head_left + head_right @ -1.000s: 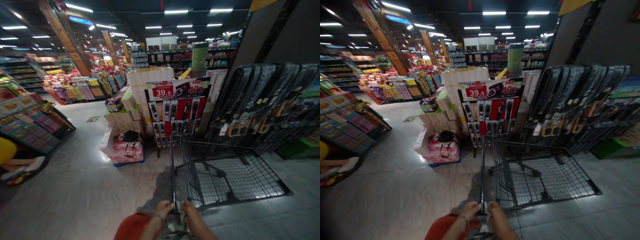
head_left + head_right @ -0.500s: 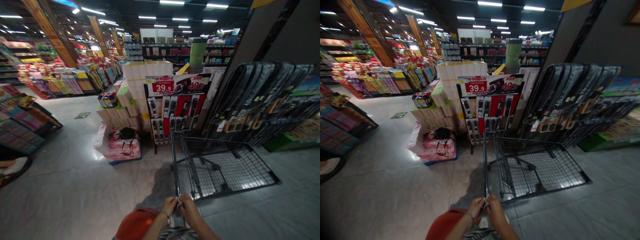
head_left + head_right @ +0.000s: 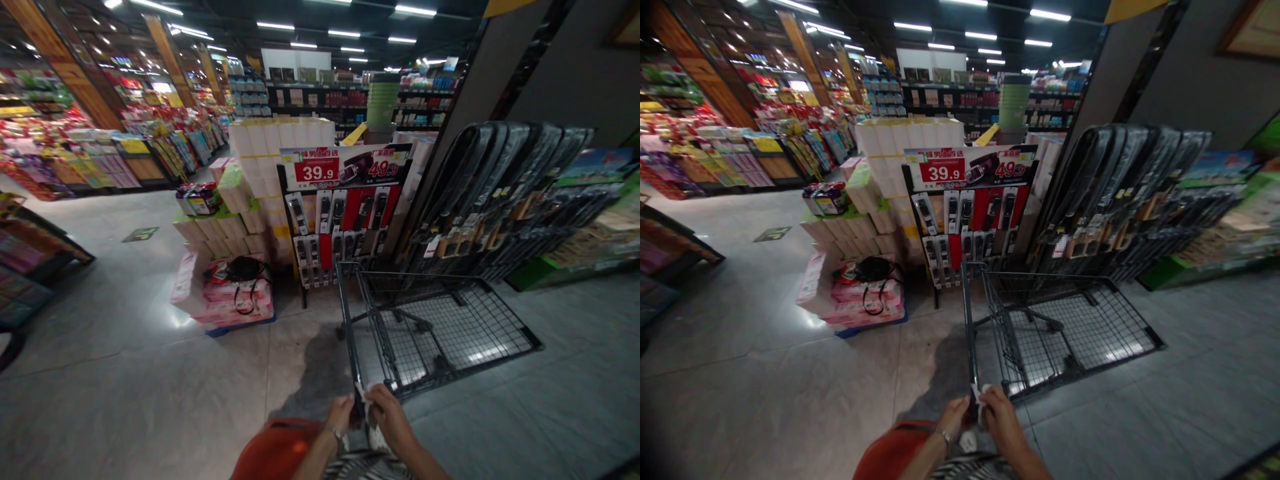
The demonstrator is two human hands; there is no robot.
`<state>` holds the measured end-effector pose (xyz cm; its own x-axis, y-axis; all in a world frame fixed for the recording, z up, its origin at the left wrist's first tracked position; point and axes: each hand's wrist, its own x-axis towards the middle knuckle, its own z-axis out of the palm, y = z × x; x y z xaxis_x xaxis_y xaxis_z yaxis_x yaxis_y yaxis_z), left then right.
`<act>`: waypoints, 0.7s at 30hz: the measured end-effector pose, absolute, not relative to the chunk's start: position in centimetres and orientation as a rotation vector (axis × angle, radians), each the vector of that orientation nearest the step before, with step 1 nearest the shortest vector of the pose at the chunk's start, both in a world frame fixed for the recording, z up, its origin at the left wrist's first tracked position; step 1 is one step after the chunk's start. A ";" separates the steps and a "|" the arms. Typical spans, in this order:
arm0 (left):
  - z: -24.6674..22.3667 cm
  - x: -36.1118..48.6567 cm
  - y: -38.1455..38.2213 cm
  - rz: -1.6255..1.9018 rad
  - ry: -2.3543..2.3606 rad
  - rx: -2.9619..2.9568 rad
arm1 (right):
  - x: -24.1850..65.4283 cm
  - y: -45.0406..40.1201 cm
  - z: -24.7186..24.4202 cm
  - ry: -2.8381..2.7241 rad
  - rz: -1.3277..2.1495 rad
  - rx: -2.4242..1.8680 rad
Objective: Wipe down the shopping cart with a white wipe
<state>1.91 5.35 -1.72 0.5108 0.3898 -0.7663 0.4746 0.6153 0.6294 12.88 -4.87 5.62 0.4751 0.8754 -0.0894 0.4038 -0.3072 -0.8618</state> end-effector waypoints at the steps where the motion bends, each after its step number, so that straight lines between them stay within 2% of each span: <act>1: -1.7 1.9 5.3 -0.063 1.087 0.956 | 12.4 -4.0 5.7 -1.081 0.726 -1.894; 12: -1.7 1.9 5.4 -0.084 1.167 0.882 | 15.1 5.4 5.7 -1.089 0.633 -2.015; 21: -1.0 2.1 5.0 -0.045 1.119 0.870 | 12.7 -1.3 6.4 -1.127 0.734 -2.005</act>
